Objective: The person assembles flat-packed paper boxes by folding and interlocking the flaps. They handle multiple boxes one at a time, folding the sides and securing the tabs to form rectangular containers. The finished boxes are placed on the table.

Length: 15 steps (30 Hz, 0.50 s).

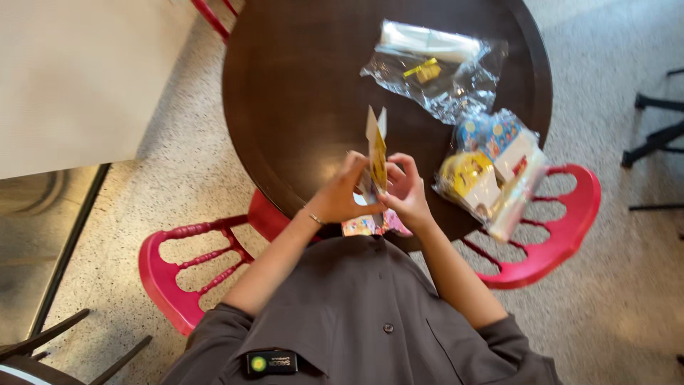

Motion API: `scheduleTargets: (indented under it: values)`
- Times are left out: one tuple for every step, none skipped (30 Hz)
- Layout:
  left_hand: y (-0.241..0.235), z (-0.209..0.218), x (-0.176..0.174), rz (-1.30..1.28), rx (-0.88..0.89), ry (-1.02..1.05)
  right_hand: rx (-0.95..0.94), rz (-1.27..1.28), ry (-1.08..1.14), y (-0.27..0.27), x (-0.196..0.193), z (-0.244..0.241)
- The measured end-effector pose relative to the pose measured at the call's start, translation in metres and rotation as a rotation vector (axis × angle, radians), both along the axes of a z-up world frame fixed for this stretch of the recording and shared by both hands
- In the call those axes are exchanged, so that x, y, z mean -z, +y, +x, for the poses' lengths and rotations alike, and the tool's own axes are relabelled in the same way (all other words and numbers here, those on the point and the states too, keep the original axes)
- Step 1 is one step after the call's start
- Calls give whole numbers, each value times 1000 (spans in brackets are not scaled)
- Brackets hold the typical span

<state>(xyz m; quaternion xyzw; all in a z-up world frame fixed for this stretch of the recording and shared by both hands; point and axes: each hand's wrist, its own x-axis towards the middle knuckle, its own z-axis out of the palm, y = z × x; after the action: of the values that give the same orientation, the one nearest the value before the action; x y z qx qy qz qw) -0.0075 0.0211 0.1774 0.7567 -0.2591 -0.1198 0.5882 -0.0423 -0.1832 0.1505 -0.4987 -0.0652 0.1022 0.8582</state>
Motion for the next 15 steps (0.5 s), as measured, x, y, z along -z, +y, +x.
scheduleTargets:
  values:
    - [-1, 0, -2, -29, -11, 14, -8, -2, 3, -1, -3, 1]
    - [0, 0, -5, 1, -25, -29, -18, 1, 2, -1, -4, 1]
    - [1, 0, -9, 32, -39, -72, -14, -24, 5, -2, -5, -1]
    - [3, 1, -12, 64, -55, -121, -13, -46, 3, -2, -5, -1]
    - [6, 2, -16, 65, -26, -90, -12, -68, 2, -3, -3, -1]
    - [7, 2, -19, 65, 1, -59, -6, -73, 13, -5, -1, -3]
    - [7, 2, -22, 65, 28, -28, 0, -78, 25, -7, 2, -5]
    - [7, 1, -25, 59, 42, -36, 1, -80, 39, -8, 6, -7]
    - [7, 0, -27, 53, 56, -43, 49, -107, 72, -9, 11, -8]
    - [7, -1, -29, 48, 68, -53, 94, -134, 104, -9, 17, -7]
    - [6, -3, -31, 68, 48, -59, 138, -161, 136, -9, 21, -6]
    - [3, -7, -33, 88, 28, -66, 137, -101, 143, -10, 25, -7]
    - [1, -10, -35, 109, 9, -72, 135, -41, 151, -11, 27, -8]
    - [0, -13, -37, 151, -25, -114, 133, 18, 161, -10, 30, -11]
    - [-1, -17, -38, 193, -58, -155, 109, 174, 177, -10, 31, -17]
